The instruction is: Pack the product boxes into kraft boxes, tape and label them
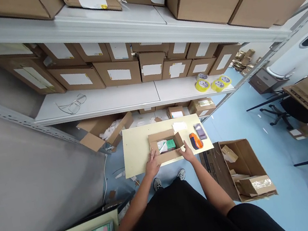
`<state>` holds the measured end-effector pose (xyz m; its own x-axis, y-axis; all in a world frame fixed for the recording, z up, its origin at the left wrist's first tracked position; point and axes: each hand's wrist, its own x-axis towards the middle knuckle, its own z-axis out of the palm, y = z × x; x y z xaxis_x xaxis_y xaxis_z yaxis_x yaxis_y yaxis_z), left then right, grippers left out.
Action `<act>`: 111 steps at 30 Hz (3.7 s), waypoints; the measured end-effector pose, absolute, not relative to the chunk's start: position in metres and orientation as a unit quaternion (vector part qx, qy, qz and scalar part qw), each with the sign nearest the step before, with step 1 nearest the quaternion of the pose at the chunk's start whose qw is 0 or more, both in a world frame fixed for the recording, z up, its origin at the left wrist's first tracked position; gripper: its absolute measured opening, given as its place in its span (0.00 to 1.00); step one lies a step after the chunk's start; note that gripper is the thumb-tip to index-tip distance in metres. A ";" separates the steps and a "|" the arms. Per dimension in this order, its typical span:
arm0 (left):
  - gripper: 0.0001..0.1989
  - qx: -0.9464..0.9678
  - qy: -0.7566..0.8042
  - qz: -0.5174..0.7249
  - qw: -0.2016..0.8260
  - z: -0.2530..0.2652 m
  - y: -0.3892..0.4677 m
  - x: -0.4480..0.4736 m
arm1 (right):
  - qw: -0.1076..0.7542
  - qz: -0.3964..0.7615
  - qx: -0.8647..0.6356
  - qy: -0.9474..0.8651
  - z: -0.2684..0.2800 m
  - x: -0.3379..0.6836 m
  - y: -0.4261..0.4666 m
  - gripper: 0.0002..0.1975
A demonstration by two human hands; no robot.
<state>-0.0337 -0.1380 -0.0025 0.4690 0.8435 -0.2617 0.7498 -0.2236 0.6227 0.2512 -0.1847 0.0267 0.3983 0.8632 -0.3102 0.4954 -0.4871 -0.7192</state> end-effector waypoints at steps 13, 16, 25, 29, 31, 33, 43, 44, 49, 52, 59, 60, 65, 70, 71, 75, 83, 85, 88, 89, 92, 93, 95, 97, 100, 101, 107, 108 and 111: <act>0.23 0.811 0.510 0.016 0.285 0.029 -0.108 -0.050 | 0.316 0.400 -0.729 -0.457 0.018 0.258 -0.168 0.37; 0.27 0.809 0.529 0.028 0.254 0.033 -0.096 -0.042 | 0.296 0.316 -0.813 -0.389 0.011 0.253 -0.158 0.34; 0.56 0.799 0.522 0.088 0.286 0.045 -0.025 -0.030 | 0.203 0.334 -0.871 -0.298 -0.004 0.235 -0.150 0.37; 0.35 0.807 0.522 0.072 0.267 0.049 -0.039 -0.028 | 0.190 0.354 -0.870 -0.287 -0.001 0.236 -0.152 0.37; 0.29 0.832 0.493 0.017 0.255 0.046 -0.064 -0.026 | 0.184 0.359 -0.869 -0.288 0.001 0.237 -0.152 0.35; 0.35 0.844 0.482 -0.050 0.230 0.042 -0.093 -0.022 | 0.178 0.359 -0.870 -0.288 0.004 0.237 -0.151 0.35; 0.54 0.813 0.478 -0.229 0.243 0.046 -0.094 -0.010 | 0.224 0.247 -0.867 -0.370 -0.004 0.226 -0.164 0.31; 0.55 0.813 0.471 -0.236 0.248 0.046 -0.091 -0.011 | 0.240 0.218 -0.868 -0.377 -0.006 0.230 -0.169 0.31; 0.57 0.829 0.467 -0.207 0.229 0.039 -0.093 -0.015 | 0.219 0.184 -0.893 -0.349 -0.008 0.288 -0.182 0.35; 0.56 0.834 0.470 -0.183 0.223 0.033 -0.099 -0.017 | 0.195 0.215 -0.896 -0.336 -0.002 0.334 -0.184 0.33; 0.54 0.841 0.467 -0.163 0.219 0.025 -0.096 -0.019 | 0.166 0.324 -0.885 -0.289 -0.020 0.356 -0.194 0.39; 0.54 0.841 0.467 -0.165 0.219 0.025 -0.096 -0.019 | 0.162 0.332 -0.885 -0.282 -0.025 0.350 -0.196 0.38; 0.54 0.840 0.464 -0.173 0.222 0.025 -0.096 -0.019 | 0.132 0.340 -0.907 -0.211 -0.040 0.324 -0.196 0.24; 0.55 0.842 0.467 -0.157 0.220 0.023 -0.097 -0.018 | 0.128 0.307 -0.926 -0.181 -0.029 0.309 -0.189 0.14; 0.54 0.842 0.469 -0.149 0.219 0.023 -0.099 -0.017 | 0.135 0.291 -0.928 -0.190 -0.024 0.306 -0.189 0.14; 0.43 0.840 0.492 -0.086 0.210 0.020 -0.112 -0.014 | 0.185 0.237 -0.919 -0.257 0.002 0.291 -0.190 0.20; 0.48 0.834 0.493 0.009 0.247 0.002 -0.114 -0.023 | 0.348 0.288 -0.775 -0.442 0.045 0.226 -0.173 0.17; 0.50 0.838 0.484 0.014 0.253 -0.001 -0.107 -0.027 | 0.335 0.310 -0.762 -0.460 0.047 0.212 -0.167 0.16; 0.49 0.844 0.464 0.030 0.269 -0.001 -0.099 -0.032 | 0.332 0.318 -0.758 -0.462 0.043 0.203 -0.162 0.18; 0.48 0.843 0.459 0.037 0.277 -0.001 -0.097 -0.034 | 0.336 0.319 -0.758 -0.459 0.041 0.203 -0.161 0.20; 0.46 0.834 0.456 0.056 0.305 0.004 -0.094 -0.037 | 0.354 0.337 -0.746 -0.452 0.037 0.209 -0.159 0.22; 0.45 0.829 0.458 0.062 0.313 0.007 -0.092 -0.038 | 0.362 0.350 -0.738 -0.450 0.036 0.213 -0.159 0.22; 0.41 0.818 0.466 0.070 0.329 0.013 -0.086 -0.038 | 0.376 0.378 -0.717 -0.449 0.034 0.220 -0.160 0.23; 0.36 0.804 0.480 0.079 0.342 0.023 -0.076 -0.035 | 0.386 0.401 -0.695 -0.455 0.032 0.227 -0.162 0.22; 0.30 0.795 0.483 0.115 0.349 0.040 -0.059 -0.025 | 0.392 0.429 -0.657 -0.480 0.032 0.234 -0.169 0.22; 0.29 0.795 0.476 0.133 0.351 0.046 -0.055 -0.020 | 0.390 0.437 -0.648 -0.487 0.033 0.235 -0.171 0.22; 0.19 0.757 0.408 0.206 0.467 0.083 -0.053 0.023 | 0.341 0.462 -0.631 -0.521 0.049 0.239 -0.180 0.22; 0.18 0.752 0.396 0.207 0.484 0.087 -0.054 0.029 | 0.335 0.465 -0.626 -0.529 0.051 0.239 -0.180 0.22; 0.17 0.755 0.360 0.184 0.517 0.095 -0.059 0.036 | 0.304 0.451 -0.652 -0.528 0.051 0.241 -0.183 0.21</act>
<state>0.0361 -0.0594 0.0953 0.6729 0.7336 -0.0950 0.3540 -0.2066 0.9121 0.2414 -0.1832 0.0508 0.0347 0.9630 -0.2674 0.4146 -0.2573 -0.8729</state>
